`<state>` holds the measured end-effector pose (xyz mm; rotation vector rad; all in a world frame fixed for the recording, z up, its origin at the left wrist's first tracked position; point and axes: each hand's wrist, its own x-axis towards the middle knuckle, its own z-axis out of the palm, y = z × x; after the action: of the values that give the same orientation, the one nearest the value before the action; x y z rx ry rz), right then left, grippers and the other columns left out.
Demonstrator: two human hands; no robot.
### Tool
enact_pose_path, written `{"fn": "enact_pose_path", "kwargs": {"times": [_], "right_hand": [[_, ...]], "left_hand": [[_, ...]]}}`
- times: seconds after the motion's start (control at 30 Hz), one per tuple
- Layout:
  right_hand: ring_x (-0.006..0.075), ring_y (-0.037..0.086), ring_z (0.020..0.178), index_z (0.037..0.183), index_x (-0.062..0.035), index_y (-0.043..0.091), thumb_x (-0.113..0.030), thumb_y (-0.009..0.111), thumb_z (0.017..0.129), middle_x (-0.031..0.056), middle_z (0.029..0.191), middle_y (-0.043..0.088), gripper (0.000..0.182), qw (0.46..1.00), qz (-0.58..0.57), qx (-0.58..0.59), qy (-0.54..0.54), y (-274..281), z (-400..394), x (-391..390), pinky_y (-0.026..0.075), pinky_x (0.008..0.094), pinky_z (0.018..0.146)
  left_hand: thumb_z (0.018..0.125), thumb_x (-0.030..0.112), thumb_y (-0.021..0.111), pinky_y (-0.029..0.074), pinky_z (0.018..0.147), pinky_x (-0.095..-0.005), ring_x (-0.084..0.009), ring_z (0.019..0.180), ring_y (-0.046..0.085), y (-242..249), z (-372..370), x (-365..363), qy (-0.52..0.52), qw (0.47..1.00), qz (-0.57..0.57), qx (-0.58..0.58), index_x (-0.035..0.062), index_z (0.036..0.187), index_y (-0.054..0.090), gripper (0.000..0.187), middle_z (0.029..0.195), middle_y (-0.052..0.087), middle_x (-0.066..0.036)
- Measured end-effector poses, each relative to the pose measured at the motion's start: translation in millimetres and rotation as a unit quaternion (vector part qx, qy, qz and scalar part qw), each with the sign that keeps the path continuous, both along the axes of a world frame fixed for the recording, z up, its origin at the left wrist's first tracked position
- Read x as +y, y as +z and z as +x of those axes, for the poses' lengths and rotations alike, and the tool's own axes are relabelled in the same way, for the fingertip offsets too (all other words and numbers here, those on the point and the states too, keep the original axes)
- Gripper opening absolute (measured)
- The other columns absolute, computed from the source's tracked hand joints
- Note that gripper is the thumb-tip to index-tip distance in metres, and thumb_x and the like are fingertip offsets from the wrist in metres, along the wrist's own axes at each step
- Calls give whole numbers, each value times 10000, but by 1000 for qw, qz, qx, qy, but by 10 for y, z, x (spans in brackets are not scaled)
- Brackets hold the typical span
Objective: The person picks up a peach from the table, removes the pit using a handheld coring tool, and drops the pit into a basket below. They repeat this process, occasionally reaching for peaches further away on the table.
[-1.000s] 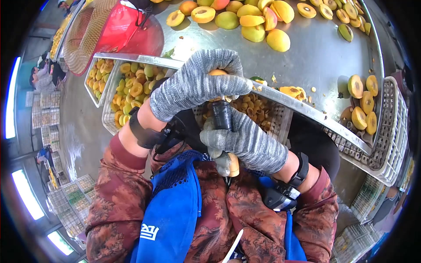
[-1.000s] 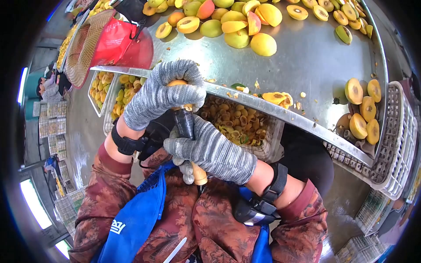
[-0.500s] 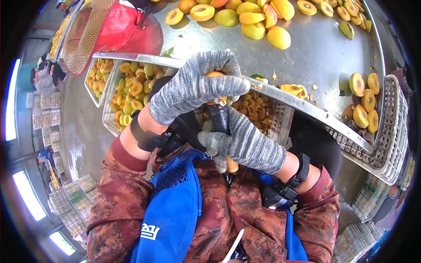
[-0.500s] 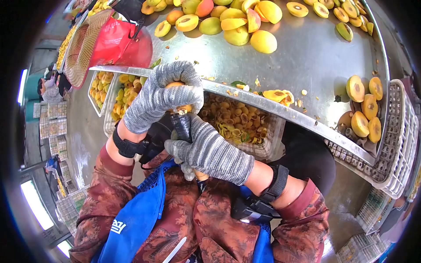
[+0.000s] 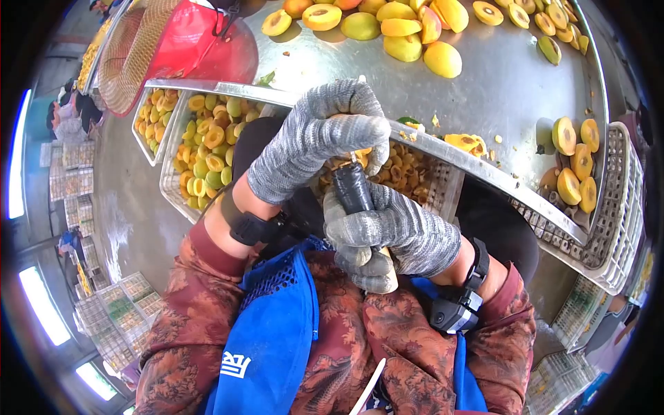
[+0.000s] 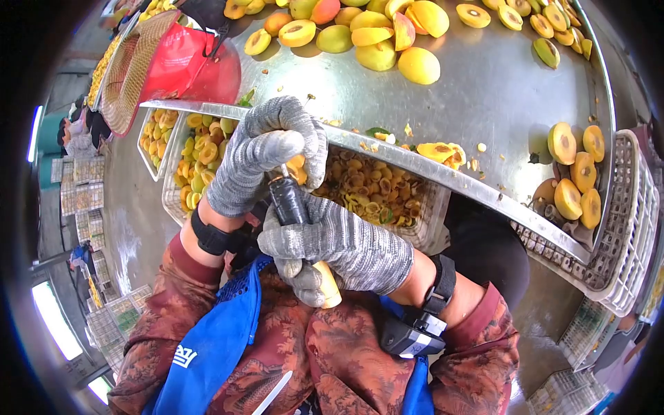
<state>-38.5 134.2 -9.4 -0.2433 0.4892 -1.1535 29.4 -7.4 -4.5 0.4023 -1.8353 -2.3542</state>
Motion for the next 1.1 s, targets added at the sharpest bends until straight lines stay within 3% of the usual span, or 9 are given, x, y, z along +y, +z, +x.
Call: {"fn": "enact_pose_path", "kwargs": {"times": [0.13, 0.27, 0.37, 0.6, 0.73, 0.87, 0.97, 1.03, 1.1], "right_hand": [[91, 474, 427, 840, -26, 507, -241, 582, 805, 33, 605, 516, 230, 997, -22, -68, 18, -38, -3, -41, 388, 218, 376], [113, 469, 402, 843, -27, 488, -162, 595, 788, 35, 596, 491, 182, 979, 17, 199, 27, 12, 57, -150, 396, 226, 369], [163, 538, 545, 1070, -21, 439, -106, 586, 783, 39, 724, 548, 333, 764, -105, 613, -171, -225, 240, -246, 468, 304, 497], [331, 580, 683, 981, -41, 472, -142, 527, 806, 176, 808, 560, 210, 608, -71, 789, -52, -278, 140, -245, 469, 384, 552], [230, 589, 647, 1010, -27, 464, -131, 486, 753, 116, 768, 540, 277, 361, -148, 919, -52, -397, 46, -202, 472, 338, 505], [241, 605, 589, 960, -74, 455, -116, 461, 788, 111, 734, 547, 177, 321, -82, 938, 106, -514, 25, -181, 469, 370, 451], [240, 599, 559, 925, -64, 472, -98, 469, 770, 104, 714, 548, 159, 316, -91, 936, 124, -516, -40, -157, 449, 364, 432], [239, 597, 557, 921, -65, 474, -97, 470, 767, 104, 704, 545, 157, 304, -96, 939, 126, -592, -57, -114, 443, 363, 429], [232, 593, 549, 909, -67, 476, -94, 468, 767, 111, 676, 543, 145, 321, -115, 933, 117, -545, -54, -116, 431, 368, 422]], "left_hand": [[796, 422, 526, 424, 494, -263, -186, 556, 518, -83, 34, 37, 29, 997, 18, 65, 57, 771, 495, 367, 637, 518, -87], [852, 405, 459, 449, 538, -269, -169, 589, 540, -86, 54, 77, 133, 979, 150, 48, 32, 791, 517, 383, 658, 549, -96], [855, 405, 459, 466, 571, -275, -175, 617, 552, -114, 79, 76, 186, 969, 148, 61, 31, 815, 513, 380, 696, 557, -97], [862, 390, 461, 475, 582, -280, -185, 631, 556, -147, 139, 43, 250, 951, 161, 83, 34, 832, 503, 360, 720, 552, -94], [872, 327, 470, 479, 580, -288, -165, 609, 548, -27, 299, -115, 285, 935, 200, 66, 23, 822, 505, 310, 693, 545, -76], [833, 128, 537, 474, 635, -264, -152, 713, 568, -138, 868, -650, 293, 819, -492, -42, 27, 887, 541, 114, 803, 568, -76], [798, 193, 584, 451, 717, -276, -185, 828, 562, -46, 1275, -830, 447, 880, -155, -41, 25, 987, 548, 255, 918, 569, -109], [774, 285, 602, 419, 782, -305, -235, 904, 538, -101, 1434, -1045, 357, 601, -646, -307, 6, 1058, 528, 405, 983, 556, -137], [785, 257, 594, 417, 791, -277, -195, 923, 521, -13, 1210, -1127, 339, 680, -594, -263, 16, 1069, 530, 377, 1012, 538, -122]]}}
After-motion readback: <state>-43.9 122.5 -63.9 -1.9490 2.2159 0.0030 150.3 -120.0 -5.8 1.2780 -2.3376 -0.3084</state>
